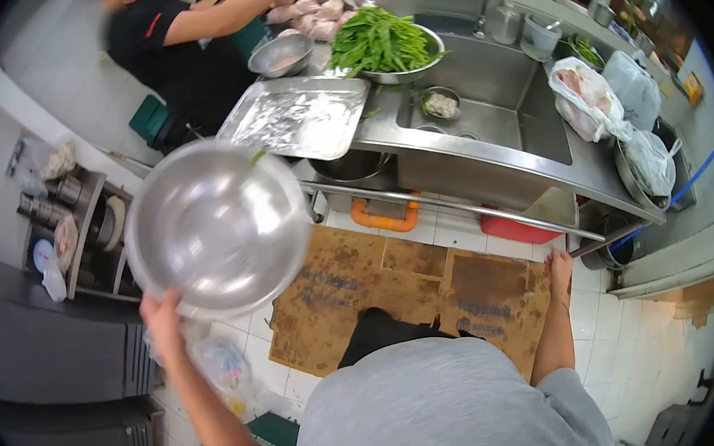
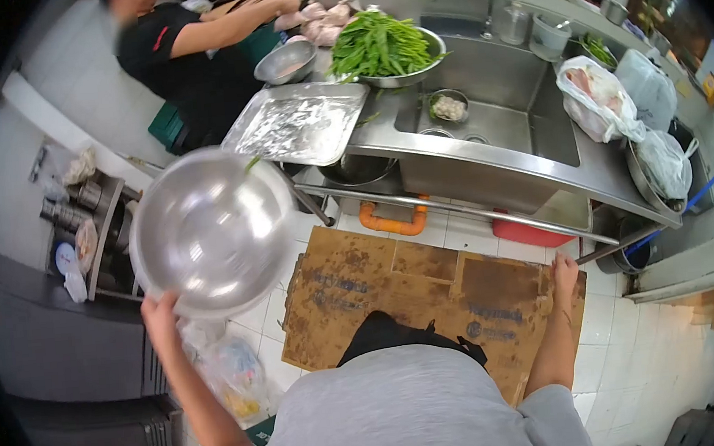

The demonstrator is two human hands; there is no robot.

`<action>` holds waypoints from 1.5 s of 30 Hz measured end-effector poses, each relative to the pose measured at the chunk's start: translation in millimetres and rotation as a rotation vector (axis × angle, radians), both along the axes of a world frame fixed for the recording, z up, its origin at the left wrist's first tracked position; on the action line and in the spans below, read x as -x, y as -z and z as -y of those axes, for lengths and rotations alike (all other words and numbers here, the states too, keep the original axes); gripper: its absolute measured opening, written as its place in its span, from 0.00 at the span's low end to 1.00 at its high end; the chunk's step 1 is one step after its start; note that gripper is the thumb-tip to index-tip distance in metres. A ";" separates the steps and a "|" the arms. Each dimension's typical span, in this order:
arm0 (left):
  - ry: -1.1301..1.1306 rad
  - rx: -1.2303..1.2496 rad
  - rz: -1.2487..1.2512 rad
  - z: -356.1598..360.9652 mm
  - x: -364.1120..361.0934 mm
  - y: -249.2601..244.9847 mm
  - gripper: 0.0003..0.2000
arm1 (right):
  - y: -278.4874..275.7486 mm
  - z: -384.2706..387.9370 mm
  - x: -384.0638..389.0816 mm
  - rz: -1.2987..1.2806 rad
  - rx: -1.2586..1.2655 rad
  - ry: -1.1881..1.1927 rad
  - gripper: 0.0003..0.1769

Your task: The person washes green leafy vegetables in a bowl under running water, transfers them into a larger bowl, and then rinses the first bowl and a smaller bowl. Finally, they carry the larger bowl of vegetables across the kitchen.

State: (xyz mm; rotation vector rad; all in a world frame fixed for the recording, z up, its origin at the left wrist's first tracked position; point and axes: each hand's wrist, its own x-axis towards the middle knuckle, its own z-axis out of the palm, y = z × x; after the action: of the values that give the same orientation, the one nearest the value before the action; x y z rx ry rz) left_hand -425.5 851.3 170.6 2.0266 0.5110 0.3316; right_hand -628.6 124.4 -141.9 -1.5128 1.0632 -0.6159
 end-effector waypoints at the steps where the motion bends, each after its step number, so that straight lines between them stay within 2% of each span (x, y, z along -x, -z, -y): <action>1: 0.105 0.076 0.017 55.6 -26.3 0.6 0.17 | -14.0 -4.9 -12.0 0.010 0.041 -0.039 0.17; 4: 0.547 0.376 0.015 188.3 -107.6 31.2 0.11 | -78.5 -39.8 -49.7 0.100 0.060 -0.132 0.16; 7: 0.739 0.546 -0.100 313.9 -142.8 49.4 0.10 | -137.1 -65.6 -86.6 0.220 -0.155 -0.229 0.15; 10: 0.911 0.654 -0.194 409.6 -164.7 72.1 0.08 | -196.2 -74.0 -120.7 0.280 -0.322 -0.362 0.22; 13: 0.982 0.676 -0.291 479.2 -193.2 98.5 0.10 | -204.1 -58.0 -160.4 0.201 -0.152 -0.191 0.28; 15: 1.030 0.711 -0.324 509.6 -211.9 107.7 0.10 | -202.2 -24.8 -184.6 0.122 0.064 -0.106 0.31; 17: 1.043 0.683 -0.388 529.7 -235.3 111.3 0.10 | -184.9 19.2 -215.9 0.119 0.269 -0.027 0.31; 20: 1.068 0.660 -0.459 551.9 -263.7 116.6 0.10 | -203.9 68.6 -262.9 -0.106 0.355 -0.017 0.26; 23: 1.131 0.665 -0.504 566.3 -280.4 124.4 0.09 | -199.3 113.0 -304.5 -0.347 0.452 -0.050 0.20; 26: 1.114 0.686 -0.518 575.1 -292.9 137.0 0.09 | -190.9 139.1 -335.7 -0.399 0.560 0.057 0.15; 29: 1.069 0.650 -0.549 577.1 -303.0 149.2 0.07 | -184.0 147.7 -359.0 -0.331 0.742 0.114 0.12; 32: 1.035 0.623 -0.593 579.6 -307.4 167.8 0.06 | -188.1 152.6 -374.7 -0.232 0.680 0.088 0.12; 33: 1.021 0.613 -0.616 581.3 -307.7 175.5 0.06 | -196.7 152.0 -376.1 -0.388 0.562 -0.008 0.10; 36: 1.003 0.501 -0.709 587.2 -306.2 211.5 0.11 | -192.4 156.8 -385.8 -0.618 0.810 -0.211 0.07; 37: 0.998 0.474 -0.744 589.7 -303.6 222.0 0.11 | -192.7 159.6 -392.1 -0.659 0.776 -0.292 0.12; 39: 1.044 0.367 -0.828 596.1 -296.5 218.8 0.13 | -177.1 175.2 -409.4 -0.482 0.835 -0.344 0.18; 40: 1.124 0.359 -0.911 595.2 -297.1 235.9 0.14 | -168.5 184.9 -422.1 -0.385 0.862 -0.374 0.21; 41: 1.144 0.306 -0.869 593.7 -290.5 232.7 0.14 | -169.8 194.7 -436.7 -0.224 0.832 -0.460 0.28; 43: 1.113 0.129 -0.760 593.9 -275.0 220.5 0.14 | -177.8 207.2 -470.9 -0.151 0.754 -0.497 0.29; 45: 1.078 0.164 -0.665 584.8 -270.5 222.7 0.15 | -184.3 218.2 -508.9 -0.099 0.709 -0.473 0.28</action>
State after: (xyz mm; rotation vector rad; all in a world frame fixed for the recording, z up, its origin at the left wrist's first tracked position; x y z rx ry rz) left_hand -155.0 266.5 -52.2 1.9213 -0.2172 -1.0140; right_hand -119.7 -93.8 42.4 -2.3375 0.5245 -0.6106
